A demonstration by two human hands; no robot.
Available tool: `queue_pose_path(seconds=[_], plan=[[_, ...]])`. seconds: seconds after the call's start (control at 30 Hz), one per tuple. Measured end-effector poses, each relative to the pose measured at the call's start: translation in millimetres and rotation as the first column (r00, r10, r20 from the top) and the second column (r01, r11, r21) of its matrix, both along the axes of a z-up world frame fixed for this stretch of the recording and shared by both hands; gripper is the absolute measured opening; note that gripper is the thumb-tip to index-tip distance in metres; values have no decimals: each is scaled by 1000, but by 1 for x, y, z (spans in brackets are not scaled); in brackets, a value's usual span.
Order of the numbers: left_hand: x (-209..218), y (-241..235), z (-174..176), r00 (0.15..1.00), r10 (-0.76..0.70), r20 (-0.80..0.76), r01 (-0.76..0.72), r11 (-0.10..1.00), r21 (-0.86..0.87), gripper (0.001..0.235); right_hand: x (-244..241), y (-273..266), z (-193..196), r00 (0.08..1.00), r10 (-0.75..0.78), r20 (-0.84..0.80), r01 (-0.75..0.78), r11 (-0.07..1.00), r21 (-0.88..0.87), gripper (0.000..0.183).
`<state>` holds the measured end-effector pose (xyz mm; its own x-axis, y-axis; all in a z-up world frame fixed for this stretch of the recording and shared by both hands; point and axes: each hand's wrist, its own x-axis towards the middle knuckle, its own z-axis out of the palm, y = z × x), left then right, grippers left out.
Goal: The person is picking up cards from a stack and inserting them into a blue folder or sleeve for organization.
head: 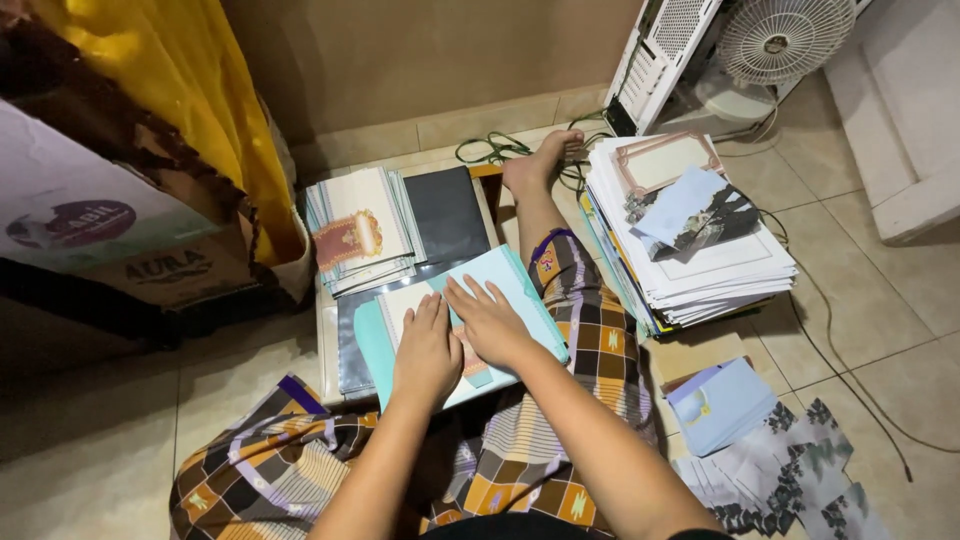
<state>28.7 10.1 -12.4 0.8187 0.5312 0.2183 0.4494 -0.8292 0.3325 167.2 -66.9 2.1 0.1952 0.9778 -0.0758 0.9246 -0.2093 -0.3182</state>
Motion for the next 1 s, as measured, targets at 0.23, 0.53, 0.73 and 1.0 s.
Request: queue_pose_path(seconds=[0.23, 0.53, 0.73, 1.0], plan=[[6, 3, -3, 997, 69, -33, -70, 998, -4, 58, -36, -67, 13, 997, -8, -81, 6, 999, -31, 59], [0, -2, 15, 978, -8, -206, 7, 1000, -7, 61, -15, -26, 1, 997, -31, -68, 30, 999, -11, 60], [24, 19, -5, 927, -40, -373, 16, 998, -66, 68, -26, -20, 25, 981, -193, 0, 193, 981, -10, 58], [35, 32, -12, 939, -40, -341, 39, 999, -7, 68, -45, -64, 23, 987, -154, -51, 152, 987, -49, 51]])
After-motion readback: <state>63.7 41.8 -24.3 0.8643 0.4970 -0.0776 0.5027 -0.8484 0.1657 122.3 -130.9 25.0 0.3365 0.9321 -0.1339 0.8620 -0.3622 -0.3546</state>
